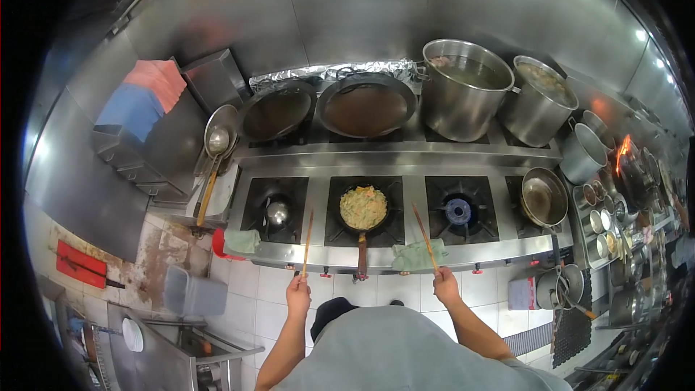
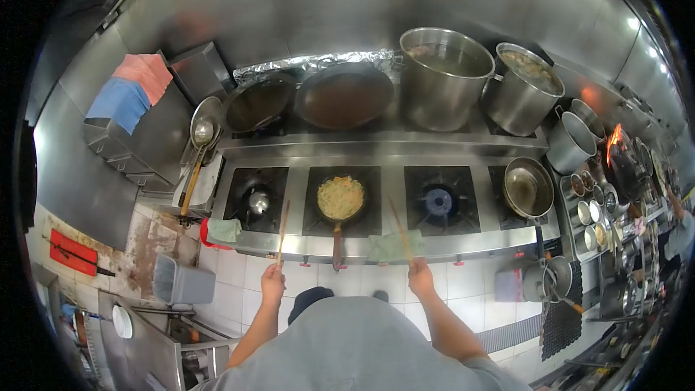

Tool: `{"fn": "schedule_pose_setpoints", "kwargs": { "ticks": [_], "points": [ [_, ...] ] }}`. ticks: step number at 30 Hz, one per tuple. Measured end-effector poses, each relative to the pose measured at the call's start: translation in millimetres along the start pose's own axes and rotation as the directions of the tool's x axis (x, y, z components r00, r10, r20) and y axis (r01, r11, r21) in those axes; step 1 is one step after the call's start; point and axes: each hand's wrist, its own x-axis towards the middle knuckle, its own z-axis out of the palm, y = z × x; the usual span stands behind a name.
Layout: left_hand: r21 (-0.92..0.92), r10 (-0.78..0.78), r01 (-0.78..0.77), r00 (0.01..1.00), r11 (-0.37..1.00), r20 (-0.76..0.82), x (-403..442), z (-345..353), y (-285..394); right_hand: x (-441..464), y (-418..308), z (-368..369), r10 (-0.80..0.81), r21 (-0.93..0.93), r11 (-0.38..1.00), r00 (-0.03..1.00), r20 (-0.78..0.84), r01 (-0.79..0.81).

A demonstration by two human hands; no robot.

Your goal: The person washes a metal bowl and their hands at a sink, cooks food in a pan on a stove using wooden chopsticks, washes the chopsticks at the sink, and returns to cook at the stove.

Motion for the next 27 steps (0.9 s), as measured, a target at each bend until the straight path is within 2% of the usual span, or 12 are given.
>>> {"fn": "schedule_pose_setpoints", "kwargs": {
  "ticks": [1, 3, 4, 6, 7, 12, 16, 18, 19, 22, 24, 27],
  "points": [
    [0.002, -0.050, 0.050, 0.999, 0.999, -0.015, -2.2, 2.0, -3.8, -2.1, 5.6, -2.4, 0.006, 0.010, 1.000, 1.000, 0.003, -0.006],
    [0.121, -0.103, 0.105, 0.994, 0.987, -0.025, 2.3, -0.9, -19.1, -7.2, 12.0, -7.5, -0.066, -0.397, 0.915, 0.997, 0.037, 0.075],
    [0.225, -0.154, 0.159, 0.987, 0.961, -0.040, 7.1, -2.5, -26.7, -8.6, 13.9, -7.6, -0.060, -0.390, 0.918, 0.998, 0.030, 0.067],
    [0.227, -0.245, 0.242, 0.969, 0.943, -0.014, 17.1, -9.6, -35.2, -8.8, 14.5, -10.3, -0.149, -0.254, 0.954, 0.987, 0.061, 0.160],
    [0.224, -0.268, 0.261, 0.963, 0.939, -0.001, 20.8, -11.1, -35.6, -10.0, 1.7, -12.5, 0.041, -0.171, 0.985, 0.998, 0.037, -0.034],
    [0.236, -0.246, 0.237, 0.969, 0.942, 0.006, 32.4, -15.1, -30.9, -19.0, -22.2, -16.0, 0.057, -0.173, 0.983, 0.998, 0.001, -0.056],
    [0.243, -0.052, 0.029, 0.995, 0.970, 0.090, 56.3, -22.8, -10.0, -16.1, -63.1, -16.5, 0.056, -0.159, 0.985, 0.993, -0.103, -0.072],
    [0.336, 0.089, -0.146, 0.979, 0.931, 0.182, 73.0, -26.6, 13.1, -4.8, -97.3, -17.9, -0.055, -0.196, 0.980, 0.992, -0.114, 0.031],
    [0.273, 0.151, -0.191, 0.975, 0.943, 0.162, 64.3, -17.6, 51.8, 5.2, -116.0, -17.6, -0.128, -0.230, 0.968, 0.985, -0.116, 0.099],
    [0.374, 0.232, -0.272, 0.961, 0.887, 0.147, 83.3, -7.9, 104.6, 27.0, -197.8, -14.6, -0.132, -0.280, 0.955, 0.987, -0.088, 0.102],
    [0.401, 0.416, -0.453, 0.891, 0.796, 0.182, 94.4, -3.0, 122.5, 36.9, -232.0, -5.7, -0.234, -0.289, 0.936, 0.968, -0.089, 0.200],
    [0.535, 0.344, -0.416, 0.909, 0.736, 0.235, 91.1, -0.5, 148.0, 47.0, -250.6, 14.5, -0.287, -0.414, 0.879, 0.956, -0.058, 0.238]
  ]
}}
